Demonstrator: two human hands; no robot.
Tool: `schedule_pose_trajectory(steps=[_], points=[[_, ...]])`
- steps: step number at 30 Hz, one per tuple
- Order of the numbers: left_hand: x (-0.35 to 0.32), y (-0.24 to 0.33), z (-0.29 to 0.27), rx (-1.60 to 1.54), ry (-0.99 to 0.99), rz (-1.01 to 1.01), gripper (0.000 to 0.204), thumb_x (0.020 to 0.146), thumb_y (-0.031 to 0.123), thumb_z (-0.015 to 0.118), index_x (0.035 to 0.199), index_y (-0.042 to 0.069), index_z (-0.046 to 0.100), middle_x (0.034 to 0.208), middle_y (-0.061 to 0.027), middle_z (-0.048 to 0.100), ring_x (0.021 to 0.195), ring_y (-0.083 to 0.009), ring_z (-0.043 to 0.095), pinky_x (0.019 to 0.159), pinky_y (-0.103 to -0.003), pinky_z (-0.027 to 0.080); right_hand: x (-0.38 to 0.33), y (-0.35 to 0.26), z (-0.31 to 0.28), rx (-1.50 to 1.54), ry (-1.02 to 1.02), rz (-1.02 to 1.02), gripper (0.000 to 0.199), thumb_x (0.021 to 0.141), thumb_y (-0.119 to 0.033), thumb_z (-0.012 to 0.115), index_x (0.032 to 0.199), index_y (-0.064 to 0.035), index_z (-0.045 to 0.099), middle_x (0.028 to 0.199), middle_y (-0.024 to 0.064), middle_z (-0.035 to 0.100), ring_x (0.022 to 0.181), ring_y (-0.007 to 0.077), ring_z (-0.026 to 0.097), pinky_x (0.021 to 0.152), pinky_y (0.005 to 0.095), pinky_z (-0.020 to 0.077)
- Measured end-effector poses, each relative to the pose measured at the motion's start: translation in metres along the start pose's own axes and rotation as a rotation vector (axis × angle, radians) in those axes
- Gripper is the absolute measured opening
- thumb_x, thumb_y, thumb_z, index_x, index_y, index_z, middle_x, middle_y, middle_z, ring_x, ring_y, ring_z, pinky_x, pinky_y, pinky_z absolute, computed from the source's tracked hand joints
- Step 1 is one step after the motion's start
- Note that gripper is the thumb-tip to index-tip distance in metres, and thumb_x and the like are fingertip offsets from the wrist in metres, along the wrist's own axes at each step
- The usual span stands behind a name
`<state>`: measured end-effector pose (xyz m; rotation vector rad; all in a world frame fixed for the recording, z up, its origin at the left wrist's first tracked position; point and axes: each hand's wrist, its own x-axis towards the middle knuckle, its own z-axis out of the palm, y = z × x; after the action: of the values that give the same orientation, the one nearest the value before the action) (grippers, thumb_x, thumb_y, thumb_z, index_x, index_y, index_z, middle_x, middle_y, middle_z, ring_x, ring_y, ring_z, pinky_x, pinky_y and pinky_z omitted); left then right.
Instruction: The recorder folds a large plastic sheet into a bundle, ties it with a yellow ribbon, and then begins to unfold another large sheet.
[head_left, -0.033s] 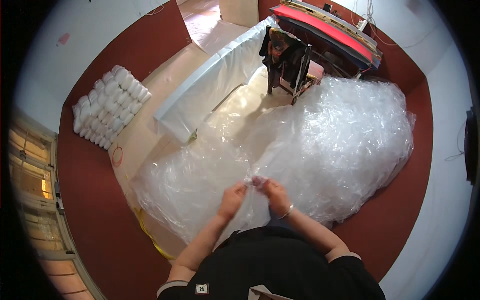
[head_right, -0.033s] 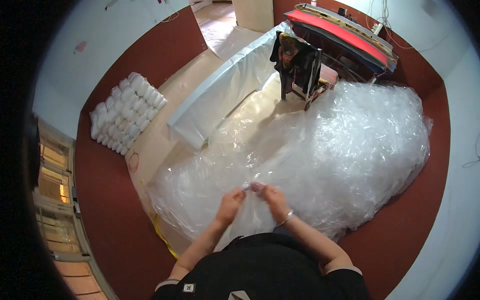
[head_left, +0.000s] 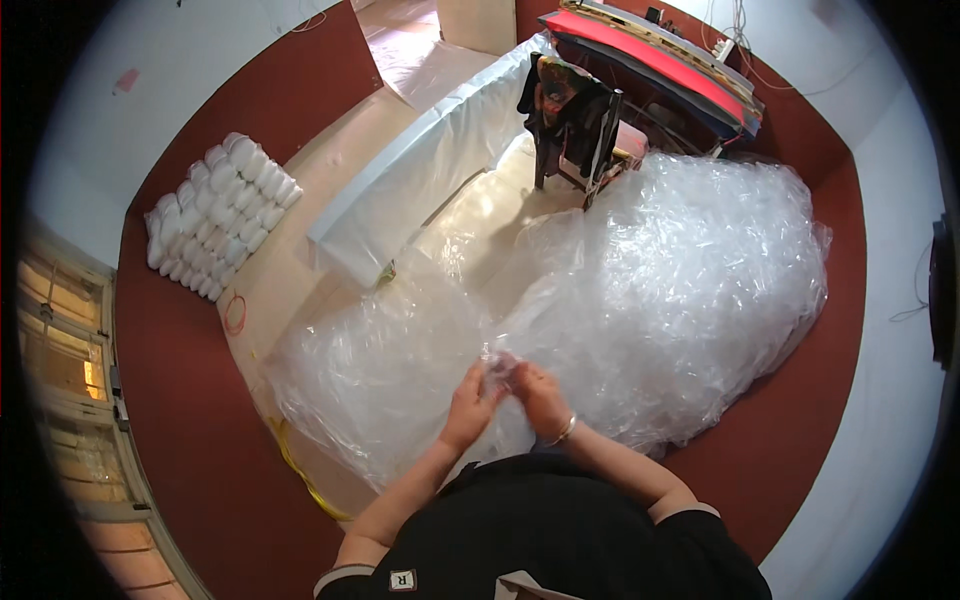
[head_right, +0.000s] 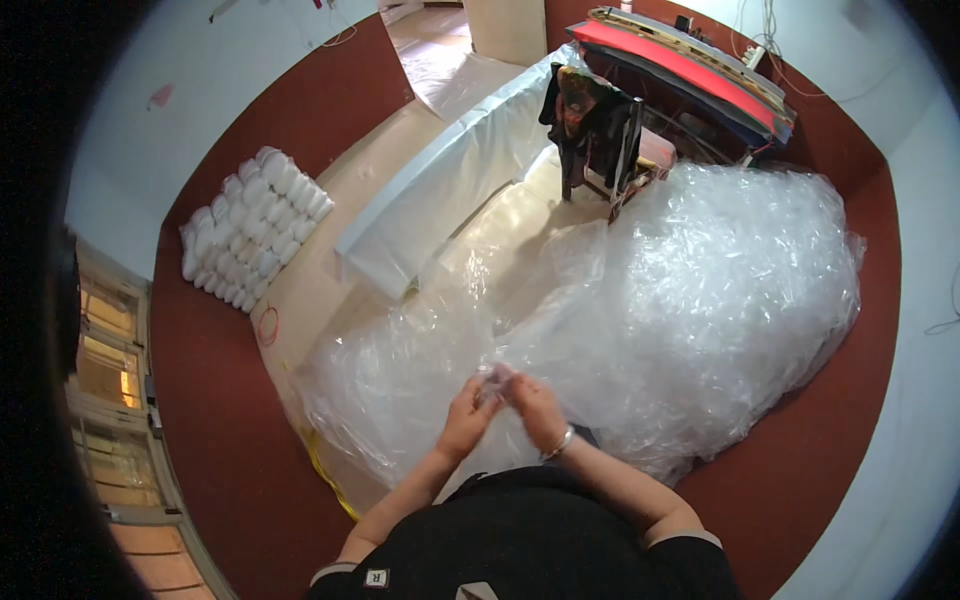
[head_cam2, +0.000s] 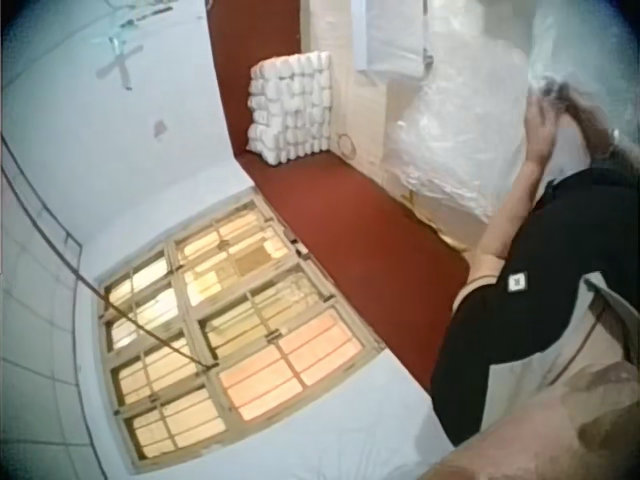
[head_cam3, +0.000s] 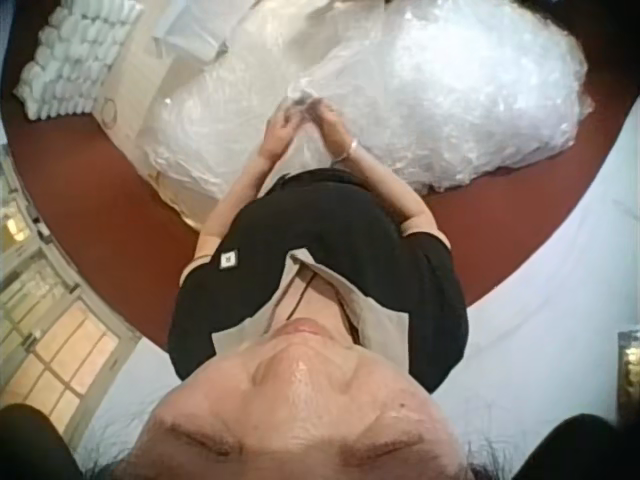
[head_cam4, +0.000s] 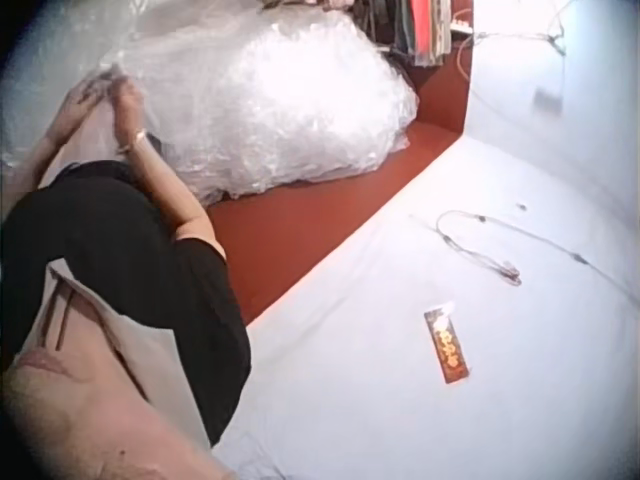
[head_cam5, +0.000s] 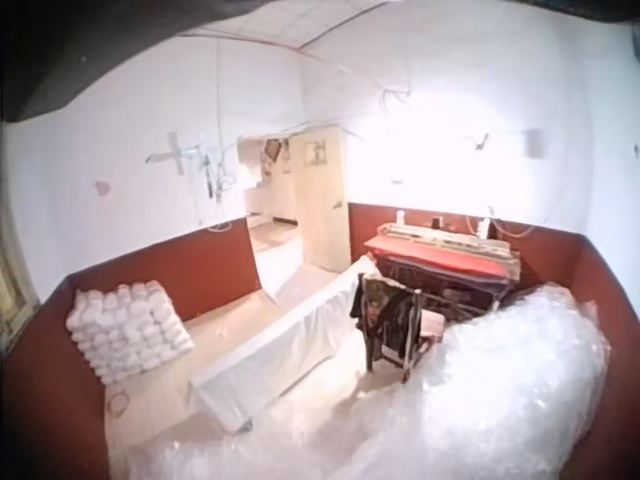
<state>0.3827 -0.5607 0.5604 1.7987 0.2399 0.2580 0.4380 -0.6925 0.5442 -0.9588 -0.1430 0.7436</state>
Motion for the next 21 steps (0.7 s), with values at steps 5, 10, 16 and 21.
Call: schedule_pose_trajectory(steps=[5,10,16,21], points=[[-0.020,0.017,-0.049,0.122,0.100,-0.047,0.031,0.085,0.011,0.045,0.113,-0.001,0.052,0.107,-0.0122,0.058,0.102,-0.0249,0.053,0.091,-0.034,0.037,0.000,-0.012,0.047,0.256,-0.329,0.055,0.045,0.095,-0.032,0.037,0.128,-0.0026,0.041,0.122,0.0079,0.051,0.111,0.0155,0.048,0.096,0.0303,0.0350],[-0.073,0.079,-0.191,0.376,0.416,-0.154,0.020,0.083,0.017,0.053,0.096,0.001,0.053,0.094,-0.0118,0.059,0.090,-0.0242,0.056,0.083,-0.039,0.043,0.083,-0.040,-0.006,-0.758,-0.081,-0.036,0.031,0.074,-0.007,0.067,0.104,-0.0055,0.060,0.094,0.0067,0.064,0.083,0.0119,0.060,0.071,0.0276,0.0490],[-0.240,0.191,-0.349,-0.226,1.052,0.254,0.032,0.089,0.036,0.044,0.103,0.008,0.050,0.101,-0.0044,0.051,0.098,-0.0198,0.050,0.091,-0.038,0.039,0.250,-0.075,-0.103,-1.457,0.365,-0.748,0.072,0.065,-0.003,0.068,0.128,-0.0097,0.036,0.125,0.0177,0.045,0.094,0.0343,0.056,0.077,0.0404,0.0460],[-0.233,0.301,-0.290,0.133,1.807,0.185,0.042,0.090,0.036,0.039,0.116,0.005,0.049,0.113,-0.0092,0.051,0.110,-0.0227,0.044,0.097,-0.037,0.033,0.324,-0.114,0.004,-1.578,0.037,-0.498,0.049,0.071,0.001,0.053,0.118,-0.0089,0.049,0.125,0.0153,0.047,0.092,0.0349,0.058,0.079,0.0421,0.0466]])
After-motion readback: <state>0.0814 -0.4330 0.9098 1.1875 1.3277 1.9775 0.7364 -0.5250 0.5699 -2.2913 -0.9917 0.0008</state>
